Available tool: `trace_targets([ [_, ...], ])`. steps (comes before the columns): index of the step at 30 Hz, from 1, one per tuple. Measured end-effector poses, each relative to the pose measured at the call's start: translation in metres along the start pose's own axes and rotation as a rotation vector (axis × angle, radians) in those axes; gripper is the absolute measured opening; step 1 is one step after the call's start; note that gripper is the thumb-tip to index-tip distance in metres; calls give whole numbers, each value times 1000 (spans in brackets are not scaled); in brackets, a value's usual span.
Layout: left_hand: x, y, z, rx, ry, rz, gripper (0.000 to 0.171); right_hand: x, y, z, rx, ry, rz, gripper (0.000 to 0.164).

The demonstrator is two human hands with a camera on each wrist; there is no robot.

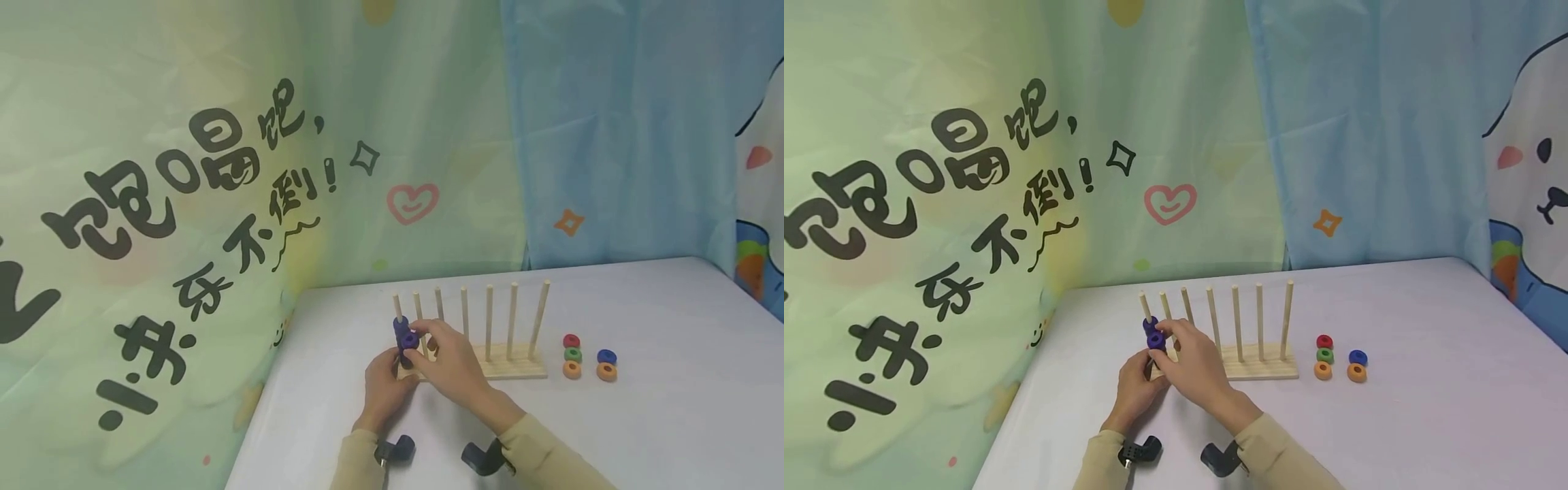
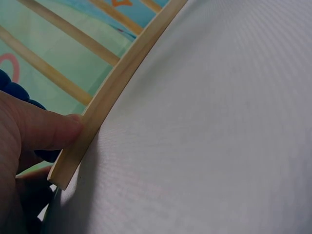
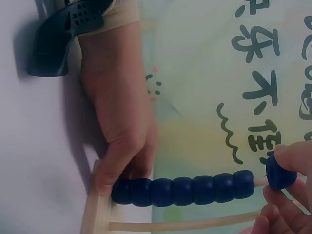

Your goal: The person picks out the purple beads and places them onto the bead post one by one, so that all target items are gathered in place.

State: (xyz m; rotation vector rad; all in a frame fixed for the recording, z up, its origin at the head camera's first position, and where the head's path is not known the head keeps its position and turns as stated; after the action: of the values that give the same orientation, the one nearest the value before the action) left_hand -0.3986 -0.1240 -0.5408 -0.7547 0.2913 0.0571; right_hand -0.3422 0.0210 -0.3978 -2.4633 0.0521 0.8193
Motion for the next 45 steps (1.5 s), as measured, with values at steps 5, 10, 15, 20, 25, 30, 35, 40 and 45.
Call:
trace_targets([
  [5, 0, 0, 2, 7, 17, 6, 52, -11, -7, -7, 6, -32, 32, 36],
  [10, 0, -1, 2, 17, 14, 8, 52, -23, -13, -18, 7, -71, 48, 34],
  [15, 0, -2, 2, 18, -2, 3, 50, -32, -15, -26, -17, -116, 80, 33],
  [20, 0, -3, 2, 14, 0, 7, 50, -38, -16, -31, -28, -150, 117, 36],
  [25, 0, -2, 2, -1, 4, 6, 50, -43, -17, -32, -18, -145, 139, 34],
  [30, 1, -2, 3, 2, -1, 4, 49, -50, -19, -34, -20, -138, 159, 33],
  [35, 1, -1, 2, 23, -25, -8, 49, -57, -19, -34, -62, -97, 163, 34],
  [40, 2, -1, 0, 10, -26, -9, 50, -61, -15, -33, -45, -70, 137, 33],
  [45, 1, -1, -1, 19, -25, -5, 49, -63, -12, -28, -23, -45, 117, 34],
])
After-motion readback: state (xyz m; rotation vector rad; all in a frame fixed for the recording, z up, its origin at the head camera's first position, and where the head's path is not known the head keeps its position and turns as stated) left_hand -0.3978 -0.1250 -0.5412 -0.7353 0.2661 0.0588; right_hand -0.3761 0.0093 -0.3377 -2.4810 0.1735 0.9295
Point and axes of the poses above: each hand's wrist, its own x-axis away from the middle knuckle, its own y-axis out of the palm, z = x × y, the point moved 10 cm from there along -x, towards the middle knuckle
